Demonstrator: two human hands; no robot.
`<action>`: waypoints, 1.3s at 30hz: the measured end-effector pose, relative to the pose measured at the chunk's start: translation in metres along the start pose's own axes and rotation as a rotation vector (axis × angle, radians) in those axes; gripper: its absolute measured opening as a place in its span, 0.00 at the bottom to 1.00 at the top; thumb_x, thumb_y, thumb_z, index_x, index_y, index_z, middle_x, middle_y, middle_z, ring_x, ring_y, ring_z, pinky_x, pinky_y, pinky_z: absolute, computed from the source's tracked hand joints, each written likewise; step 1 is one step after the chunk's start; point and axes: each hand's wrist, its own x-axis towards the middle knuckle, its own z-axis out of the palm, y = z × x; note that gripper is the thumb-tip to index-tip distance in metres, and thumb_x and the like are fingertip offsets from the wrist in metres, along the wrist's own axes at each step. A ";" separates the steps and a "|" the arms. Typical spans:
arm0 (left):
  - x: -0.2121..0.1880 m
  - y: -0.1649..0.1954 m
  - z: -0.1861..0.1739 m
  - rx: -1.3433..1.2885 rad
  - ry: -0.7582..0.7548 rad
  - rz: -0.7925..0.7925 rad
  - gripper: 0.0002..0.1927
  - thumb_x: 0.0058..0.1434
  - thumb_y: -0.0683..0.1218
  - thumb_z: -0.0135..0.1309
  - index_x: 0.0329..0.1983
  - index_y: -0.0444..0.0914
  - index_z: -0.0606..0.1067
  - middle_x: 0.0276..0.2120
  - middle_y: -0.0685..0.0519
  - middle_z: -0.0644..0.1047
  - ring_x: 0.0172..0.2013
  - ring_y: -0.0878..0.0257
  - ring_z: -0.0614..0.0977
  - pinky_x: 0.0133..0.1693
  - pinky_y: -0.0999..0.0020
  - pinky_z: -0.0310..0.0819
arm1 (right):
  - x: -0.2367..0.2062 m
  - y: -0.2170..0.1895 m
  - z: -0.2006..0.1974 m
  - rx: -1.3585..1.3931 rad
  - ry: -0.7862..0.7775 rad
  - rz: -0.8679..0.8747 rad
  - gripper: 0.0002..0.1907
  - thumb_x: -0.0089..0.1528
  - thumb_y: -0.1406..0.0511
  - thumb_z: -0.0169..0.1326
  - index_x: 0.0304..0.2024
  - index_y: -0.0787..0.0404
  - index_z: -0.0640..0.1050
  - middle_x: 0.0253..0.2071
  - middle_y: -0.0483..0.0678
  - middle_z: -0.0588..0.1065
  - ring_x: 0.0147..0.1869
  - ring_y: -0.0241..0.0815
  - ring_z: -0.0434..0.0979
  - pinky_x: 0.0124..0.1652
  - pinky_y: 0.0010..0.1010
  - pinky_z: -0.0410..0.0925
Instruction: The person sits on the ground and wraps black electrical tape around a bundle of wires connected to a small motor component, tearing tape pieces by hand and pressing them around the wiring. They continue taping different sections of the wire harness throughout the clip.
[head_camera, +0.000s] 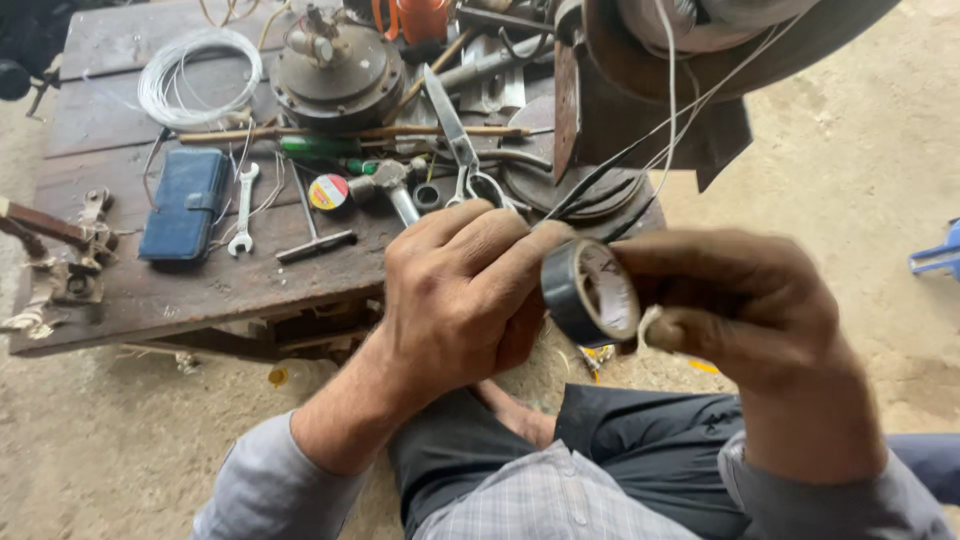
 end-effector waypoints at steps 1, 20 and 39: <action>-0.001 0.002 -0.001 -0.006 -0.028 -0.008 0.19 0.52 0.41 0.62 0.48 0.33 0.79 0.32 0.50 0.74 0.31 0.53 0.77 0.33 0.58 0.69 | -0.001 0.006 -0.001 -0.212 -0.022 -0.094 0.21 0.62 0.64 0.63 0.52 0.73 0.76 0.46 0.55 0.79 0.49 0.37 0.81 0.51 0.27 0.76; 0.018 -0.008 -0.008 -0.494 -0.288 -0.232 0.06 0.73 0.48 0.56 0.43 0.42 0.79 0.33 0.57 0.77 0.39 0.57 0.74 0.49 0.63 0.65 | 0.039 -0.031 -0.018 -1.044 -0.290 -0.559 0.14 0.60 0.71 0.60 0.49 0.66 0.78 0.43 0.57 0.78 0.45 0.50 0.83 0.43 0.34 0.76; 0.011 0.015 0.006 0.176 0.047 0.046 0.11 0.59 0.46 0.63 0.43 0.38 0.80 0.31 0.57 0.75 0.37 0.57 0.74 0.49 0.53 0.58 | 0.040 -0.006 0.041 -0.812 0.312 -0.367 0.10 0.66 0.70 0.56 0.48 0.70 0.76 0.49 0.54 0.77 0.52 0.38 0.78 0.50 0.32 0.75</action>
